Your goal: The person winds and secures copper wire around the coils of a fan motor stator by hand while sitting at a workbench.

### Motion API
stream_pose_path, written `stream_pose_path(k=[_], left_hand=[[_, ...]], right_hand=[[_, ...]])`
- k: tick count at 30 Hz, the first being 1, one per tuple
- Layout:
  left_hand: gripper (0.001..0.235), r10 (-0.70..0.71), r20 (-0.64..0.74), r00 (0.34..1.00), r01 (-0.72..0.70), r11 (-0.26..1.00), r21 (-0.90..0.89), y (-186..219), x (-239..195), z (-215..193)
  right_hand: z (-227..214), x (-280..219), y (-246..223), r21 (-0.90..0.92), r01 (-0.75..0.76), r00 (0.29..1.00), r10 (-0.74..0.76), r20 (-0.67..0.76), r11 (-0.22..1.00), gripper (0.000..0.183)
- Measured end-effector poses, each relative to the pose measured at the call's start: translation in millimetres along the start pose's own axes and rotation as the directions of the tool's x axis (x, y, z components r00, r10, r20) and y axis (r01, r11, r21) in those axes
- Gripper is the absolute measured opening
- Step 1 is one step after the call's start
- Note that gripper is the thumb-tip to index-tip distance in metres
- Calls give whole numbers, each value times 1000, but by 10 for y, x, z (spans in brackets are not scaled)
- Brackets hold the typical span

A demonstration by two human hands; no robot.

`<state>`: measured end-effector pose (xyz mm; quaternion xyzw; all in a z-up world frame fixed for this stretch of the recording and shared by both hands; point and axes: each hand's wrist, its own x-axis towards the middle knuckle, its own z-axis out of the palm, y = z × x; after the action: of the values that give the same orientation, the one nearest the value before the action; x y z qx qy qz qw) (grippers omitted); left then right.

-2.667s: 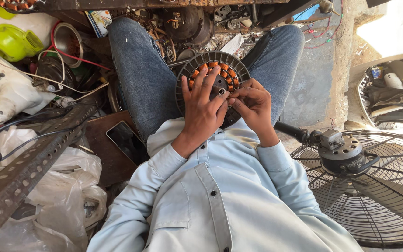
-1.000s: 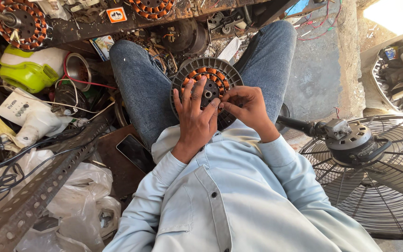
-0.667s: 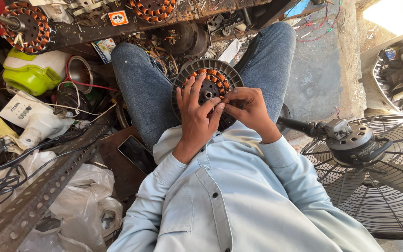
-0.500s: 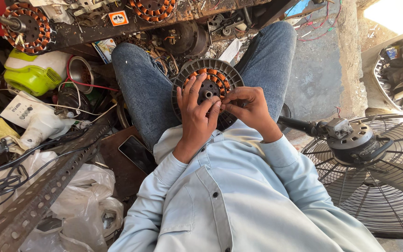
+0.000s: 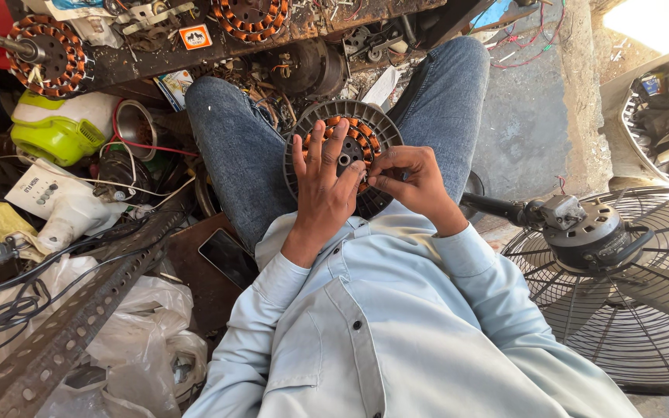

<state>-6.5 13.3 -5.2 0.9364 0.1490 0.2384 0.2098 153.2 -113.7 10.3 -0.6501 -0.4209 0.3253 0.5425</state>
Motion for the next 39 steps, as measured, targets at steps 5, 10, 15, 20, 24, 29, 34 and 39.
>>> stream_pose_path(k=[5,10,15,20,24,29,34,39], left_hand=[[13,-1,-1,1000,1,1000,-19,9,14,33],[12,-3,-3,1000,3,1000,6,30,41,23],[12,-34,-33,999,33,999,-28,48,61,19],[23,-100,-116,988,89,991,-99,118,-97,-84],[22,7,-167,986,-5,1000,10,129,-166,-20],[10,29,-165,986,-13,995,94,112,-183,48],[9,31,-154,988,-19,997,76,92,-225,95],[10,24,-147,989,-14,998,67,85,-223,102]], right_hand=[[12,-13,-20,0,26,1000,-26,-14,1000,10],[51,-28,-44,-48,96,995,-97,-2,994,11],[16,-35,-84,-109,93,995,-90,32,990,10],[-223,78,-80,-75,-1,999,4,40,997,12],[-169,184,-101,-12,-108,983,108,150,994,13],[-143,331,-199,-69,-56,958,73,278,996,12],[-142,388,-277,-288,94,947,4,321,953,11],[-118,359,-368,-299,180,951,-88,296,937,12]])
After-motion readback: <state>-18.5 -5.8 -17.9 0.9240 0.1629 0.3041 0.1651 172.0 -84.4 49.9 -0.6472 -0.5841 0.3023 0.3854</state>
